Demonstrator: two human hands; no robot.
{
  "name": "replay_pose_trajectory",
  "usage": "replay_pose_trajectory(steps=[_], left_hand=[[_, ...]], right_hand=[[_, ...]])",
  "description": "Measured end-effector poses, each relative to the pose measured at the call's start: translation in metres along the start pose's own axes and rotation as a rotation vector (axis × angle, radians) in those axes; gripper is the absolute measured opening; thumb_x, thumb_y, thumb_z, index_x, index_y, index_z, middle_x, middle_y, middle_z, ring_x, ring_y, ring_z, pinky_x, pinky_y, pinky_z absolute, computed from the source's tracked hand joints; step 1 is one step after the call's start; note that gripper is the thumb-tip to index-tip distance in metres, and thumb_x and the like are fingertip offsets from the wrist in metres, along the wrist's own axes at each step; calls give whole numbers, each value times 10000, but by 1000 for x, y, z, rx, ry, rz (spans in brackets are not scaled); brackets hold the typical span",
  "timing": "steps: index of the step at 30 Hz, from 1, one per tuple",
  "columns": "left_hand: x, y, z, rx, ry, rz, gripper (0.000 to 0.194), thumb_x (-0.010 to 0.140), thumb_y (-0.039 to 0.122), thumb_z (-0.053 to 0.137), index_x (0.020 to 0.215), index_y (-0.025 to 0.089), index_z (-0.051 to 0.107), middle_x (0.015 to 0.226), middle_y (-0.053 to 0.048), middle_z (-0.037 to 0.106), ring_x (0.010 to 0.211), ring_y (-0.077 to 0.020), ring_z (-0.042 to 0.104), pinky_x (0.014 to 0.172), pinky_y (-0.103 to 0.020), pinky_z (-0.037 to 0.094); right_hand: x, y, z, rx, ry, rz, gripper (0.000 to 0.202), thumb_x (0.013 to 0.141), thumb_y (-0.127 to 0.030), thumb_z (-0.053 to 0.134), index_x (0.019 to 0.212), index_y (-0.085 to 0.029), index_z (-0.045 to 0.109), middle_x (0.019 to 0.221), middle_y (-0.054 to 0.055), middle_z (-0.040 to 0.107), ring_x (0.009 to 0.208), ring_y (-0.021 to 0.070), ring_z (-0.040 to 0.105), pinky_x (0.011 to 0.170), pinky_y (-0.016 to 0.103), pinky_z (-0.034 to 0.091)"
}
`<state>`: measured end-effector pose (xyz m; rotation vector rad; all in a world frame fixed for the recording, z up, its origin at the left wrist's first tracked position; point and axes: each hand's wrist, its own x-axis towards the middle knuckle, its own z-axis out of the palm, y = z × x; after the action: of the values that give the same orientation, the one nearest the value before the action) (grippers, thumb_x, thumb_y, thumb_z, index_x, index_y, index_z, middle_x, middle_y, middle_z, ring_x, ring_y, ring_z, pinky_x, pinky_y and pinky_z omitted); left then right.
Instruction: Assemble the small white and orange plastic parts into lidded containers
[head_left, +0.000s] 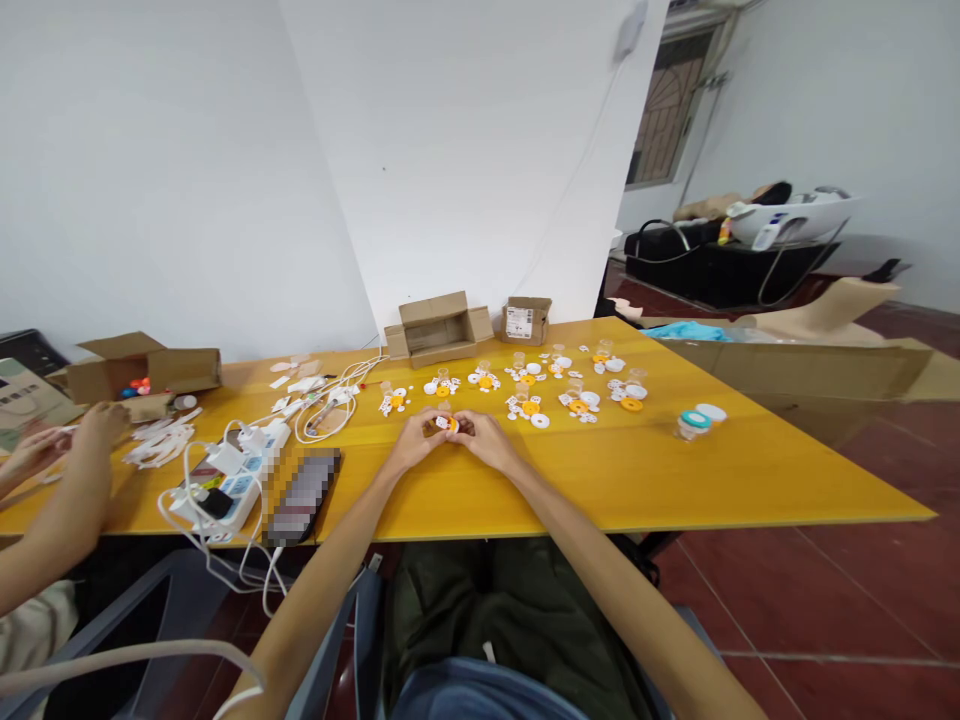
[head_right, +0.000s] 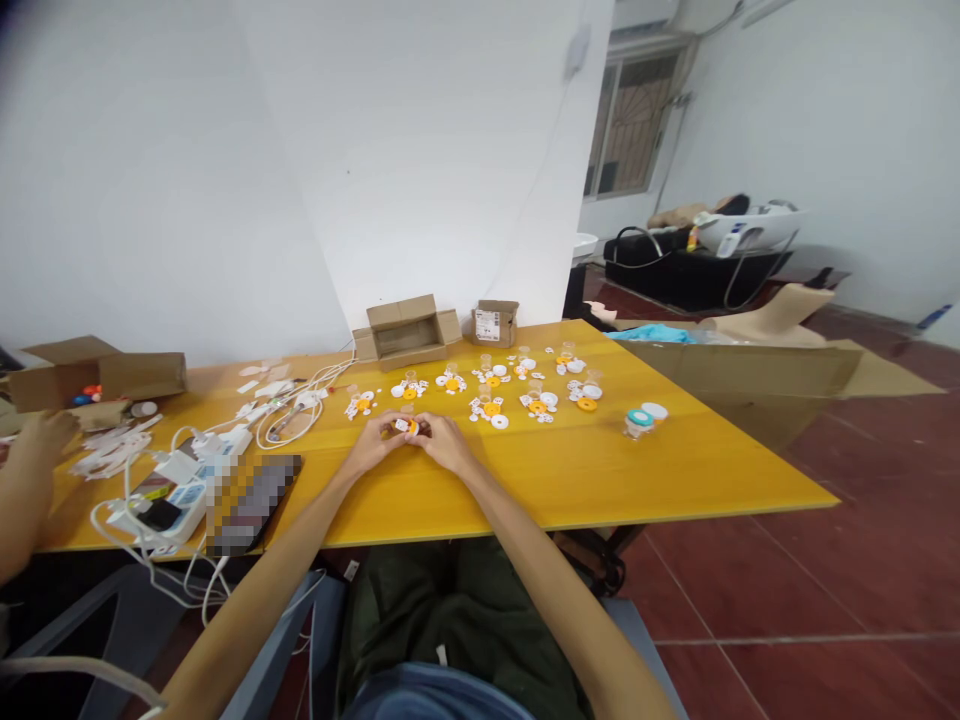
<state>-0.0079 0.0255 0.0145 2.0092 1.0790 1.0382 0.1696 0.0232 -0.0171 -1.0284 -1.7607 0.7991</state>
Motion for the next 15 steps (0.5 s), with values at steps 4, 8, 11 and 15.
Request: replay_pose_trajectory(steps=[4,8,11,15], left_hand=[[1,-3,-2,-25,-19,18,251,749,343,776,962,212,764,998,-51,742,927,-211,656,850,-330,504],[1,-7,-2,-71,-26,-36,320,730,369,800,999,204,746,1025,-62,747,947,-214,667,861,-330,504],[2,-11,1,-119,-19,-87,422,695,395,833,1052,200,723,1046,-71,750,951,-216,677,849,-326,511],[3,-12,4,-136,21,-136,452,661,447,850,1010,192,717,978,-58,756,896,-208,686,787,-309,523]], right_hand=[[2,0,1,60,-14,21,204,742,-298,757,922,-211,717,784,-6,723,710,175,639,687,292,486],[2,0,2,136,-5,38,231,711,-301,772,907,-205,697,811,-1,732,739,180,659,697,293,499],[2,1,1,152,17,25,231,704,-300,768,898,-208,682,828,4,735,757,183,670,712,300,516],[2,1,2,139,46,-15,205,731,-292,738,907,-209,676,850,12,741,768,178,673,718,301,527]])
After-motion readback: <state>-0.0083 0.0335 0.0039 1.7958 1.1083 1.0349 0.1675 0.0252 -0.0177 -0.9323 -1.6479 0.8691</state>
